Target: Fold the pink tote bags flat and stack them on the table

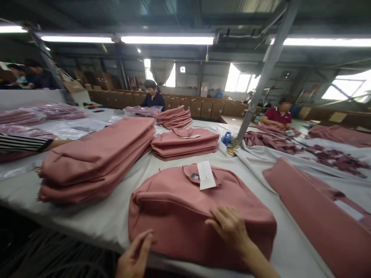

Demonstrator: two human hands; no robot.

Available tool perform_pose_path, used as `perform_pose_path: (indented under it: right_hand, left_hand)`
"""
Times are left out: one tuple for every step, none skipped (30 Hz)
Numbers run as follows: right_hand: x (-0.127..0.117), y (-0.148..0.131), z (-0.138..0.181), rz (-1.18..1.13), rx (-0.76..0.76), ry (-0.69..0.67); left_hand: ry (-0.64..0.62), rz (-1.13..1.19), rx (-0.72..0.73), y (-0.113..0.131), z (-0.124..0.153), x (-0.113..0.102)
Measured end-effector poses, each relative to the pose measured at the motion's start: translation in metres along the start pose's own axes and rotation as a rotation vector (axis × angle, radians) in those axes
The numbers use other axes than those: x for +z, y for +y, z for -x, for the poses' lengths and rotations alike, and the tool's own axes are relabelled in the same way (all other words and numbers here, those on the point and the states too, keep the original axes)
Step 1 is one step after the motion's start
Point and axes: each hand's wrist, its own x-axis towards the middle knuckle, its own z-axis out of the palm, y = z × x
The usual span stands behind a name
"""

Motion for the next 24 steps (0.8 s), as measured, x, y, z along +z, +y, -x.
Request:
perform_pose_path:
  right_hand:
    - [-0.015,0.015,0.002,0.003,0.045,0.000]
    - [-0.030,0.032,0.006,0.022,0.114,0.023]
    - [-0.043,0.050,0.015,0.055,0.212,0.060]
    - [-0.055,0.069,0.026,0.082,0.355,0.108]
    - [-0.065,0.085,0.041,0.090,0.526,0.148]
    - [-0.071,0.099,0.058,0.071,0.704,0.169]
    - [-0.074,0.108,0.075,0.041,0.859,0.172]
    - [-0.072,0.113,0.092,0.002,0.979,0.160]
    - [-0.067,0.113,0.106,-0.037,1.060,0.143]
    - [-0.059,0.110,0.119,-0.067,1.106,0.132]
    - [-0.049,0.104,0.128,-0.089,1.129,0.135]
    - [-0.038,0.097,0.134,-0.110,1.151,0.151]
    - [-0.027,0.090,0.138,-0.123,1.172,0.178]
    - [-0.018,0.084,0.139,-0.130,1.192,0.210]
    - [-0.011,0.079,0.138,-0.131,1.213,0.244]
    - [-0.008,0.076,0.136,-0.129,1.233,0.273]
    - [-0.007,0.075,0.133,-0.121,1.253,0.299]
    - [-0.008,0.075,0.131,-0.108,1.272,0.321]
    - [-0.010,0.076,0.130,-0.091,1.292,0.338]
    - [-0.013,0.077,0.130,-0.071,1.311,0.348]
    - [-0.015,0.079,0.131,-0.050,1.330,0.353]
    - [-0.016,0.080,0.134,-0.027,1.350,0.349]
    - [-0.016,0.081,0.138,-0.004,1.371,0.339]
    - [-0.014,0.082,0.143,0.018,1.389,0.323]
  left_hand:
    - [0.205,0.017,-0.018,-0.001,-0.013,-0.015]
    - [0.358,0.019,-0.016,-0.004,-0.026,-0.028]
    - [0.441,0.007,-0.005,-0.007,-0.040,-0.038]
    - [0.469,-0.011,-0.008,-0.012,-0.054,-0.045]
    - [0.451,-0.036,-0.031,-0.016,-0.067,-0.048]
    - [0.408,-0.066,-0.063,-0.020,-0.078,-0.047]
    - [0.358,-0.101,-0.092,-0.024,-0.087,-0.044]
    - [0.317,-0.143,-0.111,-0.025,-0.094,-0.038]
    - [0.299,-0.191,-0.116,-0.025,-0.099,-0.030]
    - [0.307,-0.239,-0.112,-0.023,-0.103,-0.022]
    - [0.331,-0.280,-0.109,-0.019,-0.106,-0.014]
    - [0.363,-0.313,-0.115,-0.014,-0.110,-0.008]
    - [0.389,-0.341,-0.124,-0.008,-0.114,-0.003]
    - [0.404,-0.356,-0.128,-0.002,-0.119,0.001]
    - [0.414,-0.356,-0.119,0.005,-0.125,0.003]
    - [0.424,-0.345,-0.097,0.011,-0.133,0.003]
    - [0.435,-0.334,-0.063,0.018,-0.140,0.003]
    - [0.444,-0.321,-0.020,0.023,-0.147,0.003]
    - [0.451,-0.304,0.029,0.026,-0.154,0.003]
    - [0.452,-0.285,0.075,0.028,-0.159,0.003]
    - [0.448,-0.266,0.111,0.027,-0.163,0.004]
    - [0.438,-0.249,0.135,0.023,-0.166,0.006]
    - [0.429,-0.238,0.143,0.016,-0.167,0.008]
    - [0.418,-0.232,0.137,0.008,-0.168,0.010]
